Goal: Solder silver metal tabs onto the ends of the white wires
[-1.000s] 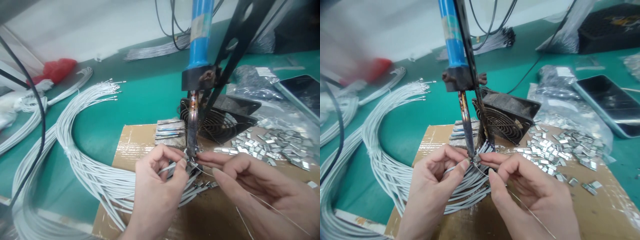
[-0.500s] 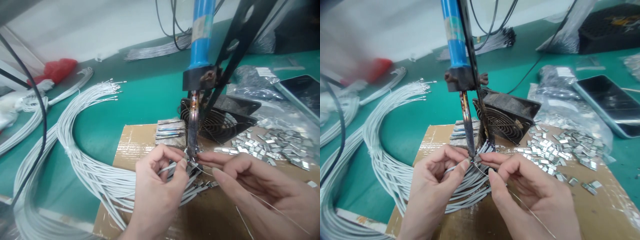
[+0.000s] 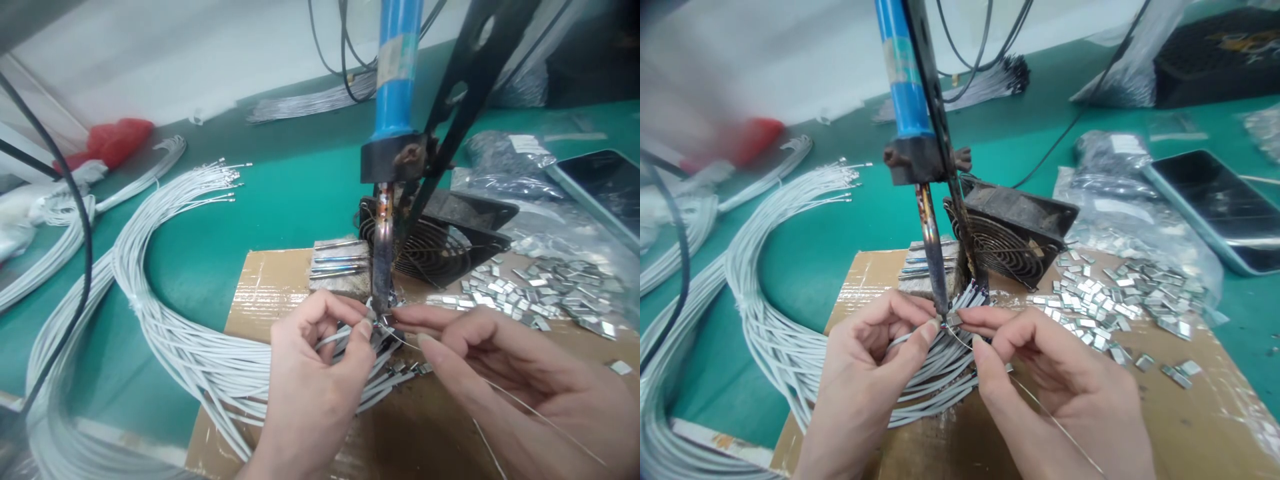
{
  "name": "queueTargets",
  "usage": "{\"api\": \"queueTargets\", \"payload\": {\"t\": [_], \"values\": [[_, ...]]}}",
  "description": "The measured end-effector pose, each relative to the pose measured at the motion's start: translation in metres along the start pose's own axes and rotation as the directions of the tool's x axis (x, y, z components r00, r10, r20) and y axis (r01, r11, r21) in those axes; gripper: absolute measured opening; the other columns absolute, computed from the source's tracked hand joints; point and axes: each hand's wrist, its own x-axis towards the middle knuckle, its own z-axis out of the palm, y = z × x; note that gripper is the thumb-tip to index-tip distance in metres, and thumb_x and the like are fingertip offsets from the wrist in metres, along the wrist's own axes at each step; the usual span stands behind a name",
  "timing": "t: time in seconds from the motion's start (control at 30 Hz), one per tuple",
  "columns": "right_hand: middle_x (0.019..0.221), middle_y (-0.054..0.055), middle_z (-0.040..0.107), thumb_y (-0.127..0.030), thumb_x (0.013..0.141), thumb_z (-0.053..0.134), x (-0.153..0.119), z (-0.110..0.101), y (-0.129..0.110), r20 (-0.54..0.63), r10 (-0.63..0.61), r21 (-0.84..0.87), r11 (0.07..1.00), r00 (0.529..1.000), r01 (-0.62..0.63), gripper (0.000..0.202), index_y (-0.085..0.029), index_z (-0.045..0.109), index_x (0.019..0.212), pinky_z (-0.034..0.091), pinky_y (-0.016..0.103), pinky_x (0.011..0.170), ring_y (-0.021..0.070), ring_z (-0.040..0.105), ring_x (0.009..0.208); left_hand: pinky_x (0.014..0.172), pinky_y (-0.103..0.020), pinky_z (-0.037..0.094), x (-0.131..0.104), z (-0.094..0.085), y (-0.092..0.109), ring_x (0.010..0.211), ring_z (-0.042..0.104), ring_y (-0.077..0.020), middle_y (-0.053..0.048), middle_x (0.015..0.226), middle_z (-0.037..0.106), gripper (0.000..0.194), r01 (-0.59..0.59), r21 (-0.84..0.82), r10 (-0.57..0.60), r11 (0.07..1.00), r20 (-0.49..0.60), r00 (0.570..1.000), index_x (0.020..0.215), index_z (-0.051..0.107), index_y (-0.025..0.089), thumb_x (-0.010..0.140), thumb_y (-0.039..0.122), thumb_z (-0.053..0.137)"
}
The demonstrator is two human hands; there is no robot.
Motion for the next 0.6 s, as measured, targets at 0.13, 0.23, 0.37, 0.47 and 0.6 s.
{"api": "queueTargets", "payload": {"t": [0.13,0.23,0.37,0.47,0.6], "values": [[0.101,-0.003,0.083,-0.039,0.079,0.083,-0.0008,0.0012,-0.0008,-0.003,-0.009,0.003,1.000,1.000,0.009,0.029,-0.025,0.064,0.062,0.063,0.012,0.083,0.0156,0.082,0.094,0.063,-0.017,0.049,-0.0019,-0.0008,0.0006,0.071,0.064,-0.0101,0.001,0.083,0.073,0.015,0.001,0.013,-0.001,1.000,-0.003,1.000,0.070,0.067,0.020,0.081,0.011,0.073],[0.100,-0.002,0.083,-0.042,0.079,0.085,-0.0007,0.0017,-0.0009,-0.002,-0.019,0.009,1.000,1.000,0.019,0.032,-0.025,0.064,0.062,0.065,0.014,0.079,0.0170,0.082,0.091,0.061,-0.019,0.048,-0.0024,-0.0004,0.0012,0.070,0.063,-0.0104,0.000,0.084,0.073,0.016,-0.012,0.019,0.012,1.000,-0.004,1.000,0.070,0.067,0.020,0.082,0.011,0.072],[0.101,0.000,0.084,-0.042,0.077,0.086,0.0000,0.0003,-0.0002,0.003,-0.003,0.003,1.000,1.000,0.003,0.032,-0.024,0.064,0.062,0.067,0.019,0.079,0.0202,0.082,0.092,0.060,-0.020,0.047,-0.0013,0.0003,0.0008,0.070,0.064,-0.0113,0.000,0.085,0.073,0.015,-0.027,0.019,0.027,0.999,0.000,1.000,0.071,0.067,0.020,0.081,0.010,0.072],[0.102,0.000,0.084,-0.043,0.076,0.087,0.0007,-0.0013,0.0008,0.012,-0.003,0.001,1.000,1.000,0.003,0.033,-0.024,0.064,0.061,0.066,0.017,0.080,0.0192,0.082,0.091,0.064,-0.019,0.050,-0.0004,0.0010,0.0003,0.074,0.067,-0.0118,0.000,0.084,0.073,0.015,-0.021,0.011,0.021,1.000,0.003,1.000,0.071,0.067,0.020,0.080,0.009,0.072],[0.102,0.002,0.084,-0.046,0.076,0.086,0.0011,-0.0018,0.0014,0.006,0.004,-0.029,1.000,1.000,-0.004,0.035,-0.024,0.064,0.060,0.066,0.018,0.078,0.0204,0.082,0.092,0.064,-0.021,0.048,-0.0010,0.0012,0.0002,0.074,0.066,-0.0127,-0.001,0.084,0.073,0.015,0.013,0.022,-0.013,1.000,0.011,1.000,0.070,0.067,0.020,0.081,0.011,0.073]]}}
